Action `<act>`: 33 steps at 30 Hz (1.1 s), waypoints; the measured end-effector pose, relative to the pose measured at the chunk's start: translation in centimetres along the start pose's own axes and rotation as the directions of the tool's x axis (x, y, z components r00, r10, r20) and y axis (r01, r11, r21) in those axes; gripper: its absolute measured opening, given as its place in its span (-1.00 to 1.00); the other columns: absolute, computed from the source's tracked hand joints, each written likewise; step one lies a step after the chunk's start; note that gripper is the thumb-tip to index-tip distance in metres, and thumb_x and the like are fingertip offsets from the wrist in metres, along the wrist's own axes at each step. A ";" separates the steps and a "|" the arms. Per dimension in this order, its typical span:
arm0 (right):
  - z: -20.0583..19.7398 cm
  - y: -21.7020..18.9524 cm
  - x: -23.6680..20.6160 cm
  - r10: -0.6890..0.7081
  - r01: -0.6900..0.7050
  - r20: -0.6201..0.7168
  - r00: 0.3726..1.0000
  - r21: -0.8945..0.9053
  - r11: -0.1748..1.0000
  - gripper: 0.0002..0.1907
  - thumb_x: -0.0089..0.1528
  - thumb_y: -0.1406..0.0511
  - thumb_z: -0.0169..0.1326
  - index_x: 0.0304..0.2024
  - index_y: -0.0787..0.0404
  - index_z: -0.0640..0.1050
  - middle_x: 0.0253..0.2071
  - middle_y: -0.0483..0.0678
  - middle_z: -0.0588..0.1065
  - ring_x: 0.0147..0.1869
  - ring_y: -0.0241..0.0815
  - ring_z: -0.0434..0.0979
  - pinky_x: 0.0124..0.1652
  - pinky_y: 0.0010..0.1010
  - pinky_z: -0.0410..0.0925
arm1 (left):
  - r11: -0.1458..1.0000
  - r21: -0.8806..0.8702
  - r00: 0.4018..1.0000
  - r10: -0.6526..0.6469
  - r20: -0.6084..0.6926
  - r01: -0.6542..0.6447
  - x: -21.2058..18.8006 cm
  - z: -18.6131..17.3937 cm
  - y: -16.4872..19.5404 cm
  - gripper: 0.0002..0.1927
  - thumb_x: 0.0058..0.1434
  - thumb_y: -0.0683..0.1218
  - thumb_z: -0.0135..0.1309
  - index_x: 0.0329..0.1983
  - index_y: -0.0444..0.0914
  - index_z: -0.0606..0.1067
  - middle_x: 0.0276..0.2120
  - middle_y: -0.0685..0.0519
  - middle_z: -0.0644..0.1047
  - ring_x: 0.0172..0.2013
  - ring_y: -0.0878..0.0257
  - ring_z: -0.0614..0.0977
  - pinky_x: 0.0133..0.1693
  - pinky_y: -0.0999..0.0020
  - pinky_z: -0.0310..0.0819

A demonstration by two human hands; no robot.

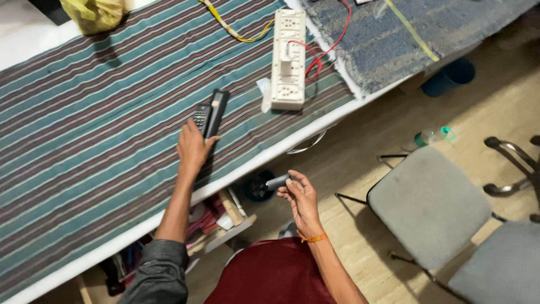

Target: The person organizes a cluttered desk by picking up pens, a power strip, a drill, and remote controls. They place items into a drawer, coil a red cable, and arrange objects on the desk surface.

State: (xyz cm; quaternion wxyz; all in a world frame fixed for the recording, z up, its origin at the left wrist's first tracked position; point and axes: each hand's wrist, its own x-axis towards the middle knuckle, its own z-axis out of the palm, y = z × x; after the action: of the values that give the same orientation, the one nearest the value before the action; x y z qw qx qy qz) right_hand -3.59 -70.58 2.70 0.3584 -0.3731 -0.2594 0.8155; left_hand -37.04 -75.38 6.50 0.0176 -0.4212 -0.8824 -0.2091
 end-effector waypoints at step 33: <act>-18.2 -45.3 38.5 -0.321 0.287 -0.134 0.938 -0.226 0.931 -0.79 0.36 0.37 0.00 0.04 0.17 0.54 -0.20 -0.25 0.49 -0.18 -0.41 0.47 -0.23 -0.48 0.40 | 0.916 -0.400 0.973 0.120 0.196 -0.033 23.9 26.1 52.0 -0.20 0.07 0.18 0.29 0.20 -0.41 0.32 0.00 -0.34 0.50 -0.04 -0.30 0.57 -0.09 -0.14 0.48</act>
State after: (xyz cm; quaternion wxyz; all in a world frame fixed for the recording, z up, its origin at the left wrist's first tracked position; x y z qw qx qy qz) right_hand 10.66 -10.22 7.06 0.4612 -0.4306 -0.3648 0.6847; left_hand -9.68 -18.75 6.05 -0.1555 -0.4708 -0.8016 -0.3341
